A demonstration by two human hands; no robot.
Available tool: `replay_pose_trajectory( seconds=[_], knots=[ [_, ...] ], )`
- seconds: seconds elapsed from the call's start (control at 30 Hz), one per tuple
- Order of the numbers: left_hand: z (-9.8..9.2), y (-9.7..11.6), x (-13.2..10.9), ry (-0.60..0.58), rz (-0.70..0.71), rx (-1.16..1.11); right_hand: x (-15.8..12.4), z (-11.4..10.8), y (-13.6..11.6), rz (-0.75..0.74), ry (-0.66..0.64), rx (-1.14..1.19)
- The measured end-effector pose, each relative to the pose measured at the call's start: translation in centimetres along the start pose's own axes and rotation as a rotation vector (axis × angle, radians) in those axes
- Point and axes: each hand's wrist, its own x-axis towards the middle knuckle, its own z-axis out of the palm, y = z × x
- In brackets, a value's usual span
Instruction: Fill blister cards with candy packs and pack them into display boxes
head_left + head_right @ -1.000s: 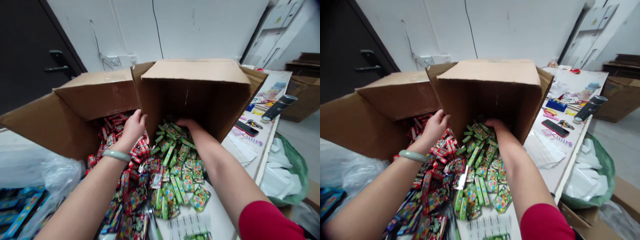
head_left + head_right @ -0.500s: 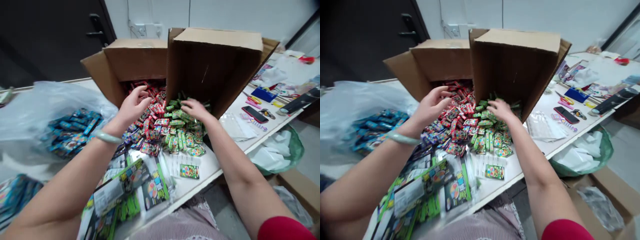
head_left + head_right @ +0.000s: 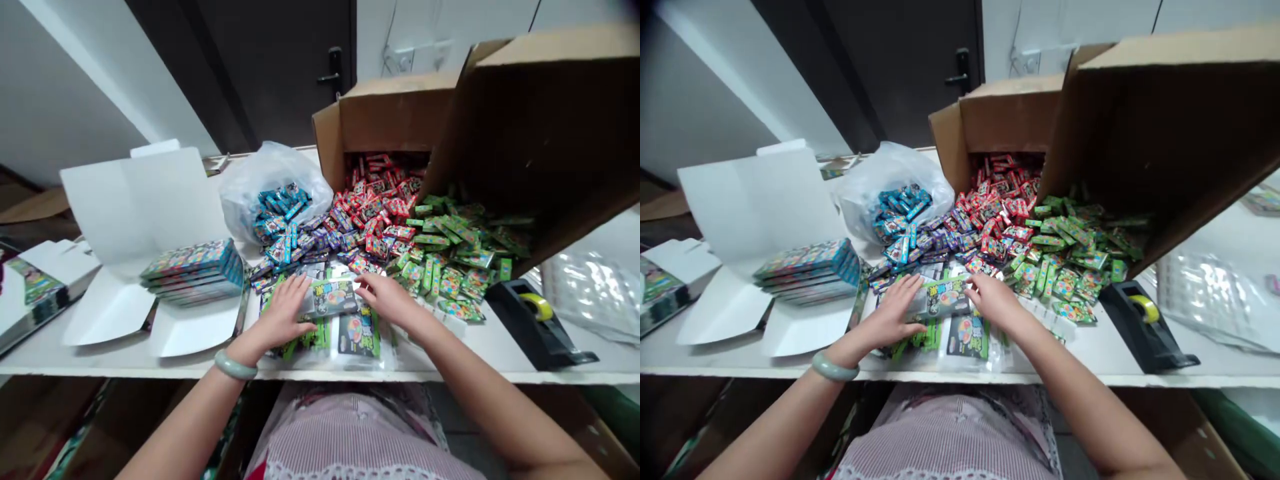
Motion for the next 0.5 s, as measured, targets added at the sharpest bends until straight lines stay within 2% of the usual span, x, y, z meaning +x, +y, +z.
replay_pose_trajectory(
  seconds=[0.07, 0.17, 0.23, 0.33, 0.43, 0.5],
  knots=[
    [-0.4, 0.7, 1.4, -0.072, -0.022, 0.054, 0.2, 0.6, 0.2, 0.029, 0.015, -0.014],
    [-1.3, 1.5, 1.9, -0.006, 0.028, 0.076, -0.5, 1.2, 0.6, -0.003, 0.108, 0.106],
    [-2.0, 1.5, 1.0, 0.100, 0.084, 0.076, -0.9, 1.6, 0.4, -0.019, 0.179, 0.251],
    [-2.6, 0.4, -1.4, 0.209, 0.146, 0.081, -0.9, 2.5, -1.0, 0.021, 0.211, 0.400],
    [-2.2, -1.3, -3.2, 0.251, 0.161, 0.078, -0.2, 3.9, -3.3, 0.085, 0.202, 0.534],
    [-1.5, -2.1, -3.4, 0.257, 0.188, 0.065, 0.3, 5.0, -4.8, 0.105, 0.180, 0.601]
  ],
)
